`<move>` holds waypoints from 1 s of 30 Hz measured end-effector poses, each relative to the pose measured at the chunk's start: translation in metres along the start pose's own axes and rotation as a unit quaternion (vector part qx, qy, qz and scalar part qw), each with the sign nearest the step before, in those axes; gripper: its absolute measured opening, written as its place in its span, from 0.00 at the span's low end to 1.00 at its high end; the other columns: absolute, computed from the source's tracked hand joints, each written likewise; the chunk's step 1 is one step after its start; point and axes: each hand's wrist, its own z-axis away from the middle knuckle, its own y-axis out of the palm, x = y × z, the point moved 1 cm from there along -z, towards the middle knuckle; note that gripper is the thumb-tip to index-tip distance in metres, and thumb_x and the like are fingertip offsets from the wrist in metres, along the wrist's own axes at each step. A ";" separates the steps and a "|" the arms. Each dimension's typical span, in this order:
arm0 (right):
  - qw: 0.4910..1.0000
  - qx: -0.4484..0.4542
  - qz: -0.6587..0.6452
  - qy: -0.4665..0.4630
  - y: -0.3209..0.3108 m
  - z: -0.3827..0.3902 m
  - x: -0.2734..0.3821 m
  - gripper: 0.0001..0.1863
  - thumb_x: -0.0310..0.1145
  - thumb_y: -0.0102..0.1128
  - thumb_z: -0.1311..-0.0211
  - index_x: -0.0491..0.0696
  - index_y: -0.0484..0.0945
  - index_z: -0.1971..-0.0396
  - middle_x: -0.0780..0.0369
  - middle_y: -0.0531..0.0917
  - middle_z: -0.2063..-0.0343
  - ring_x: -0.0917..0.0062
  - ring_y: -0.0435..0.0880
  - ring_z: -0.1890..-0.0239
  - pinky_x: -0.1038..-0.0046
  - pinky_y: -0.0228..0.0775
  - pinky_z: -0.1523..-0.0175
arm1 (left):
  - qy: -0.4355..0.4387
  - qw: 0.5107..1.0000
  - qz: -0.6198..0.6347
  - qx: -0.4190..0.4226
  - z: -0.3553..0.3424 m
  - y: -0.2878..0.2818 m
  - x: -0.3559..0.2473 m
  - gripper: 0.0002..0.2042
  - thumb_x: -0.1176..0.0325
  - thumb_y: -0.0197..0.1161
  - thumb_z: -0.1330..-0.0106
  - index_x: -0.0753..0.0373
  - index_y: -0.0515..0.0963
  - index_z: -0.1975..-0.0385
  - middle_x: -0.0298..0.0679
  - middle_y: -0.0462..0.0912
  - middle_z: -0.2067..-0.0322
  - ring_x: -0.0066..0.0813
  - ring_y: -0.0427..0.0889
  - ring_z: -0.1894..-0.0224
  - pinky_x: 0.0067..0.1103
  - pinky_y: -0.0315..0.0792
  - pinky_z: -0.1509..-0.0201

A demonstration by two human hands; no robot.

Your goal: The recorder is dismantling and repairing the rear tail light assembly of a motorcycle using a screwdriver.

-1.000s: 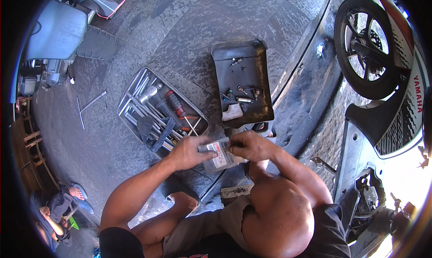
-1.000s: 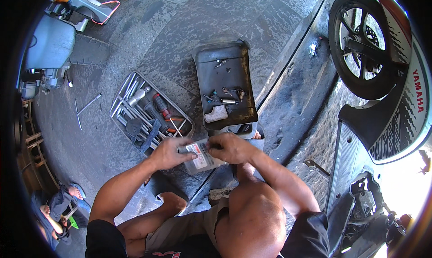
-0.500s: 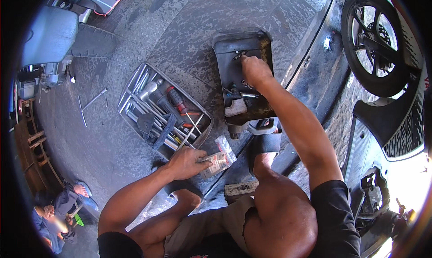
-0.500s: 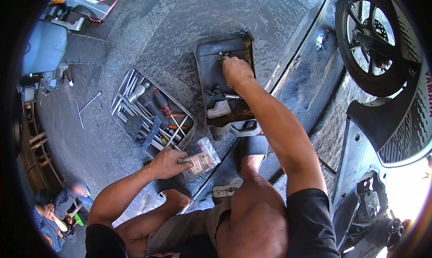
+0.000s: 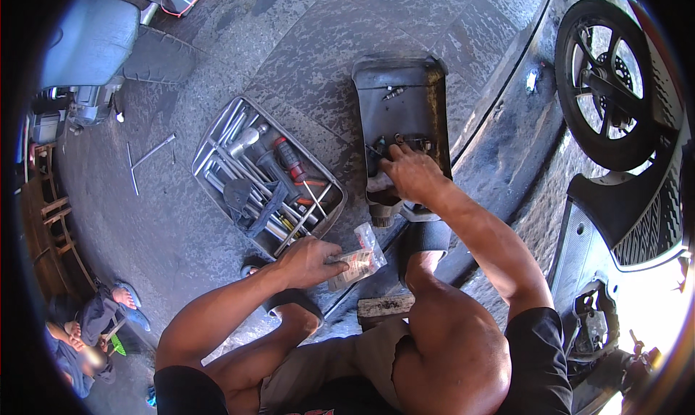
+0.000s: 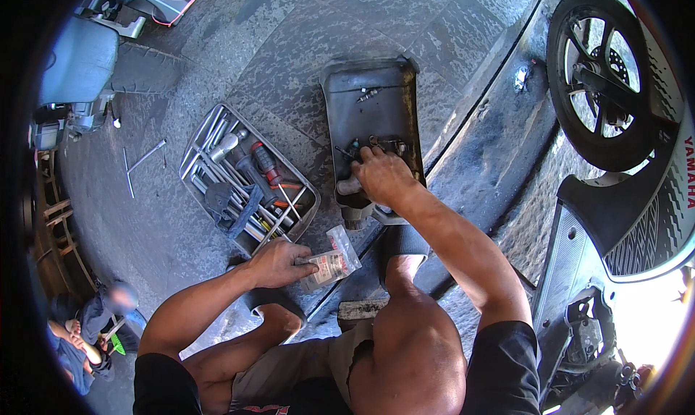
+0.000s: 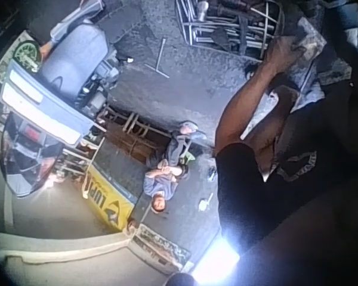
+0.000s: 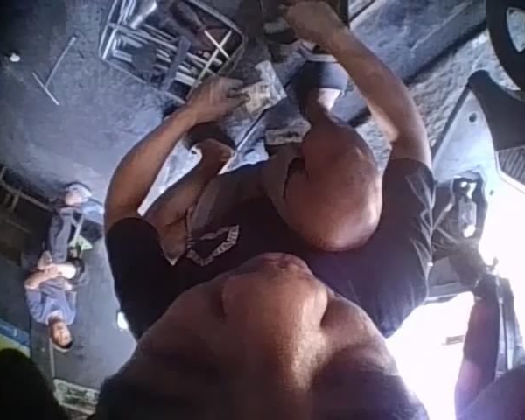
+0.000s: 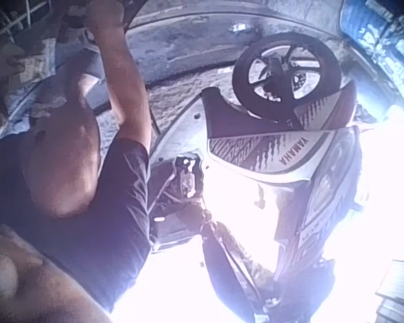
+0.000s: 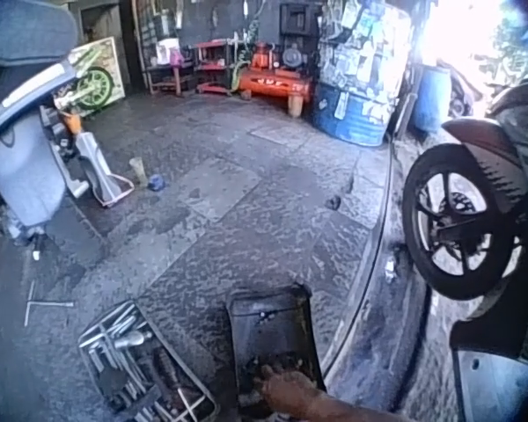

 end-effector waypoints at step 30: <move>0.650 -0.255 -0.635 0.330 -0.042 0.096 -0.074 0.15 0.38 0.55 0.33 0.40 0.81 0.62 0.66 0.78 0.75 0.85 0.71 0.77 0.81 0.63 0.73 | 0.014 0.999 0.029 0.003 0.009 -0.006 0.000 0.15 0.58 0.67 0.38 0.66 0.81 0.70 0.53 0.79 0.80 0.51 0.81 0.75 0.37 0.71 0.69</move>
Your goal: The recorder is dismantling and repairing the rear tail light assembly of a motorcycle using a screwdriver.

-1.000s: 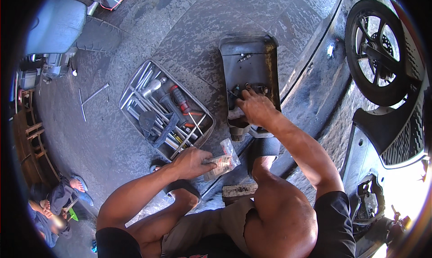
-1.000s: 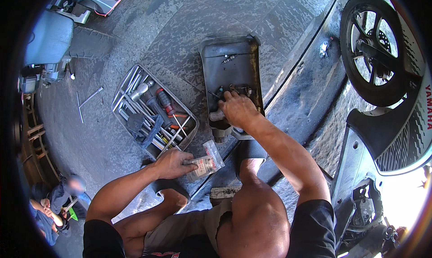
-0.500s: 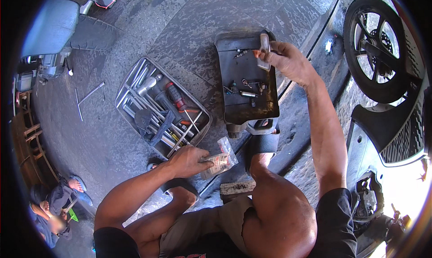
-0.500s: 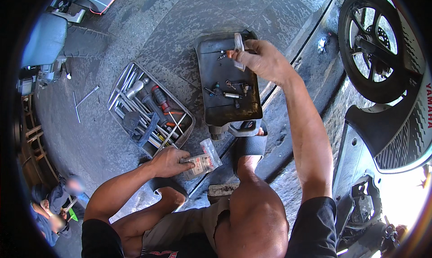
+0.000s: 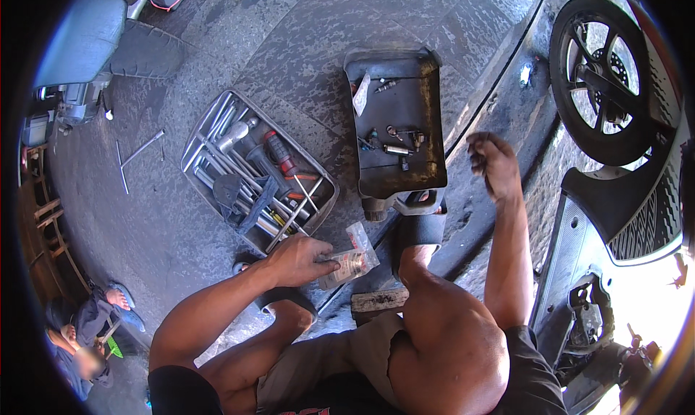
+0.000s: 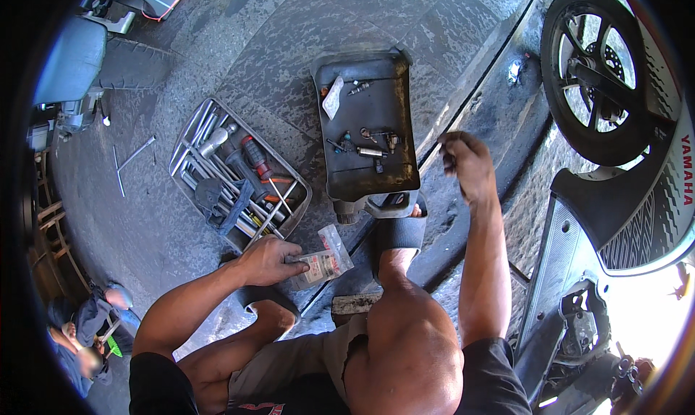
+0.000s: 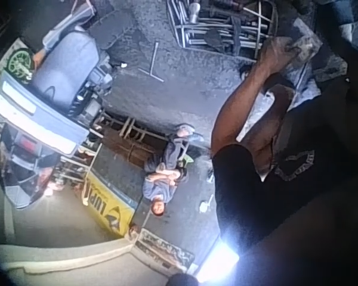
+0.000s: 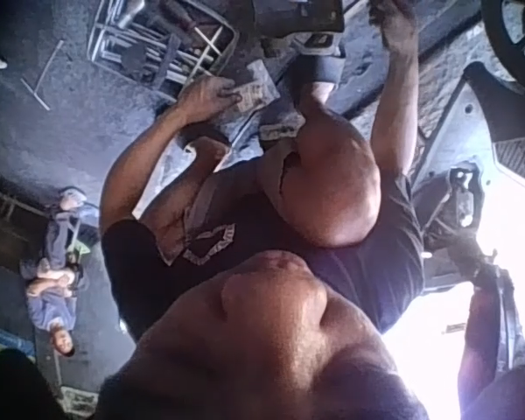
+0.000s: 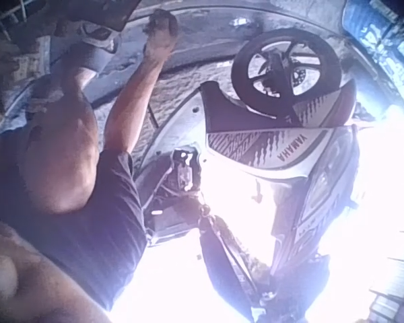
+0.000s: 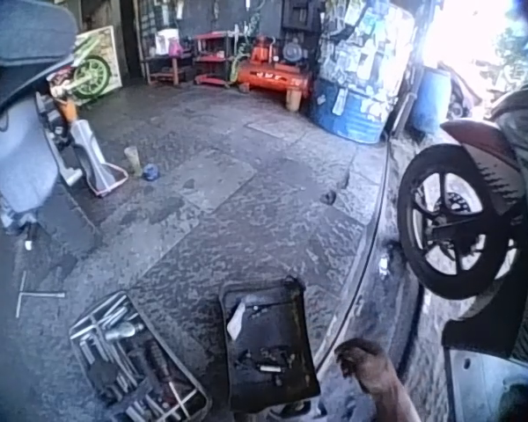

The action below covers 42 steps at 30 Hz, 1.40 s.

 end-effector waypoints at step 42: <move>0.980 0.186 -0.059 0.047 0.057 0.085 0.014 0.12 0.33 0.62 0.33 0.41 0.81 0.55 0.67 0.82 0.66 0.87 0.74 0.66 0.81 0.67 0.60 | -0.070 0.879 0.446 -0.154 -0.006 -0.023 -0.021 0.17 0.55 0.55 0.25 0.65 0.79 0.65 0.27 0.69 0.81 0.12 0.65 0.79 0.14 0.59 0.77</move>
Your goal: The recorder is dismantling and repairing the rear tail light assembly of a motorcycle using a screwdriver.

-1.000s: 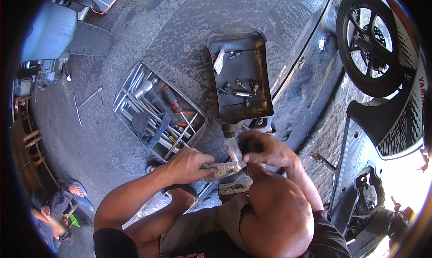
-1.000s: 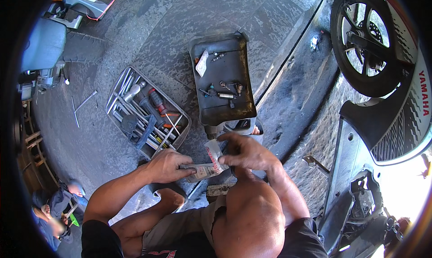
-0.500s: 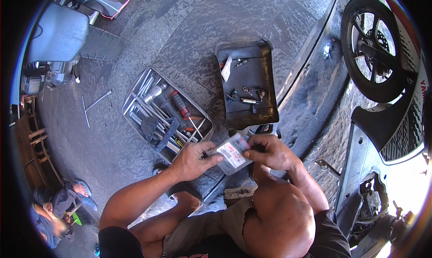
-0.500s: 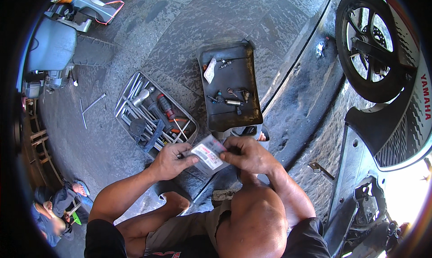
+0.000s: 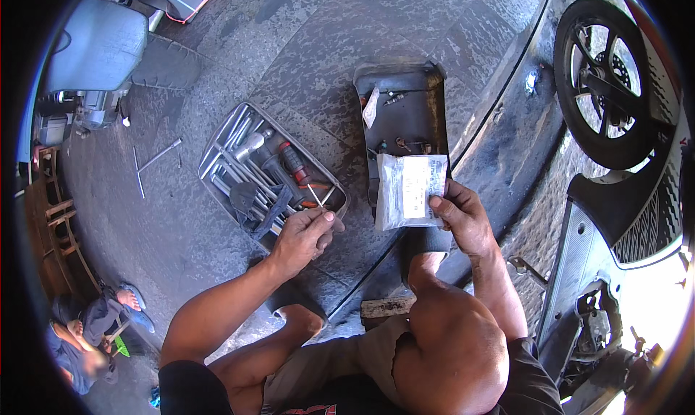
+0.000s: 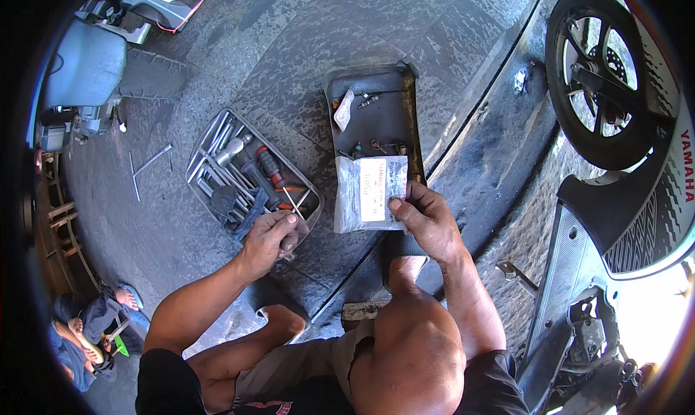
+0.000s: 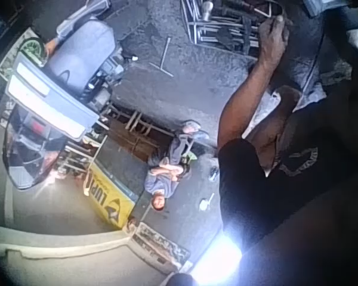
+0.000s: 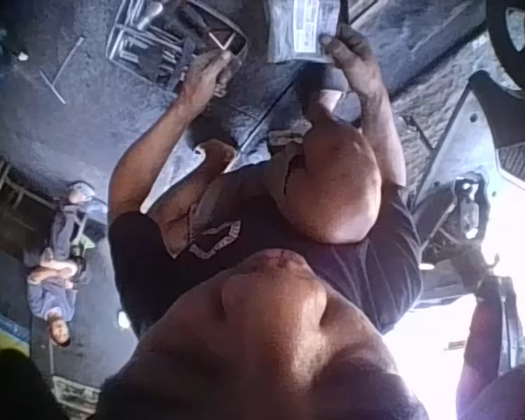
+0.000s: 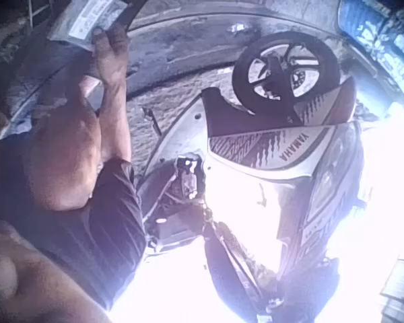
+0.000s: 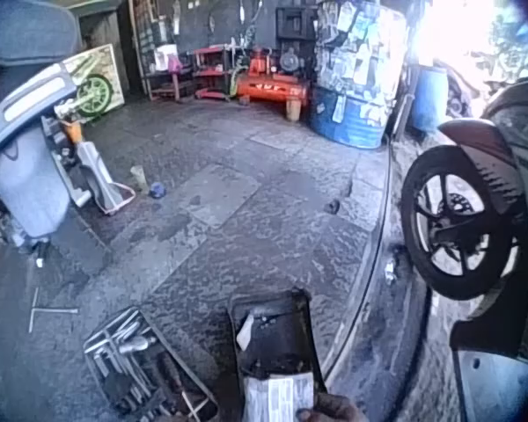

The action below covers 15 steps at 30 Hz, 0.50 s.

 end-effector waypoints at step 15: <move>0.934 -0.244 0.224 -0.138 -0.014 -0.024 0.011 0.25 0.43 0.60 0.30 0.40 0.73 0.43 0.66 0.80 0.69 0.86 0.70 0.72 0.81 0.60 0.67 | -0.066 0.988 -0.134 -0.036 0.103 -0.092 0.069 0.13 0.65 0.55 0.29 0.70 0.81 0.64 0.32 0.73 0.80 0.18 0.69 0.77 0.19 0.65 0.73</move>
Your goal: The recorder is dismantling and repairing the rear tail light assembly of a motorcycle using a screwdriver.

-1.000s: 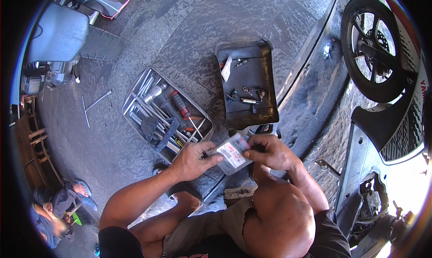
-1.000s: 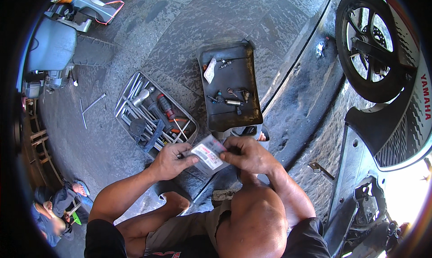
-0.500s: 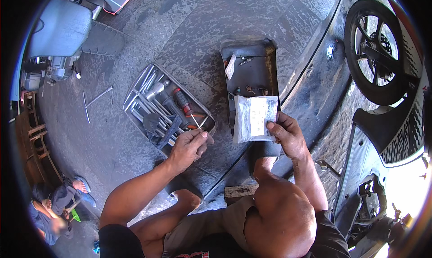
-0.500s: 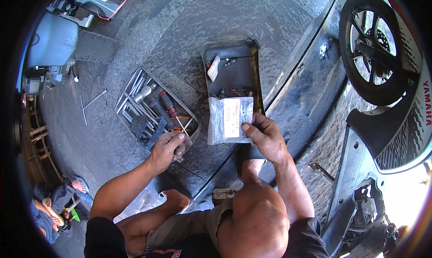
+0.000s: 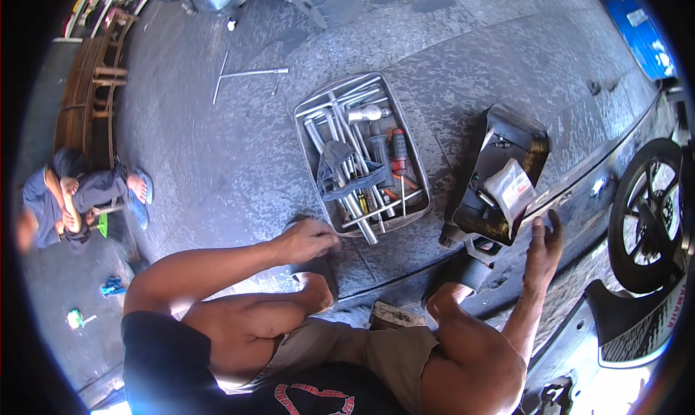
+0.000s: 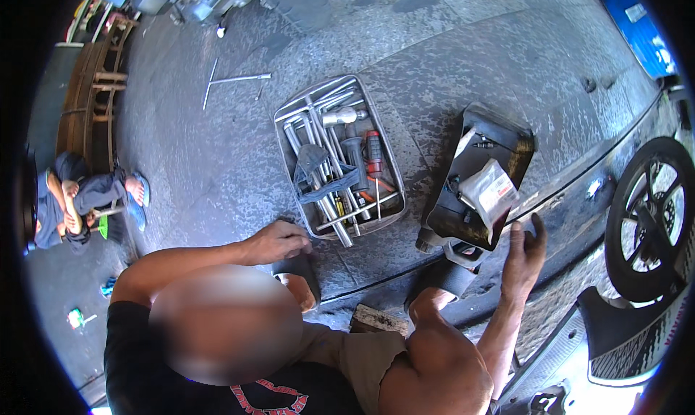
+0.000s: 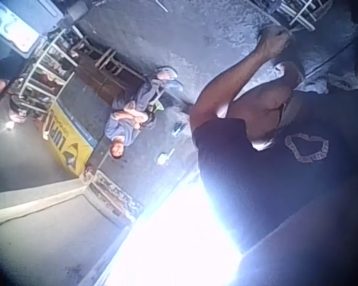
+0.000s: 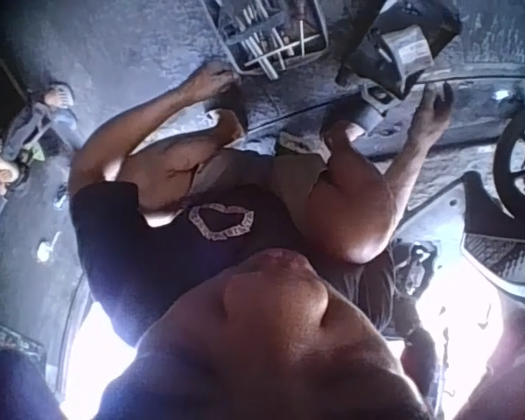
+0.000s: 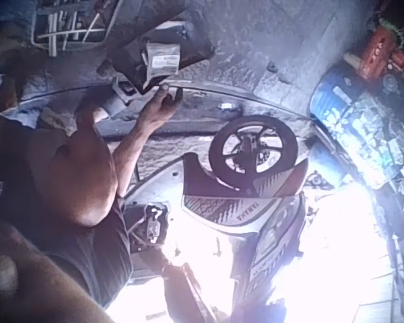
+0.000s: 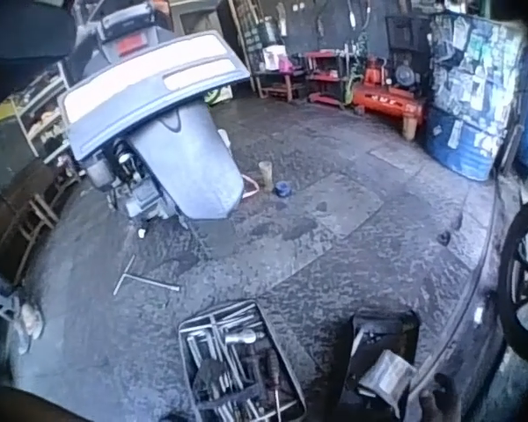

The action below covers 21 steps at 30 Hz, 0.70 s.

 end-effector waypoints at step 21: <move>0.912 0.354 0.207 -0.006 0.260 -0.013 0.032 0.25 0.50 0.63 0.37 0.38 0.84 0.63 0.48 0.85 0.72 0.64 0.87 0.67 0.65 0.74 0.59 | 0.155 0.742 0.652 0.028 -0.008 -0.045 0.004 0.29 0.51 0.43 0.30 0.73 0.77 0.48 0.56 0.81 0.50 0.49 0.80 0.45 0.40 0.72 0.36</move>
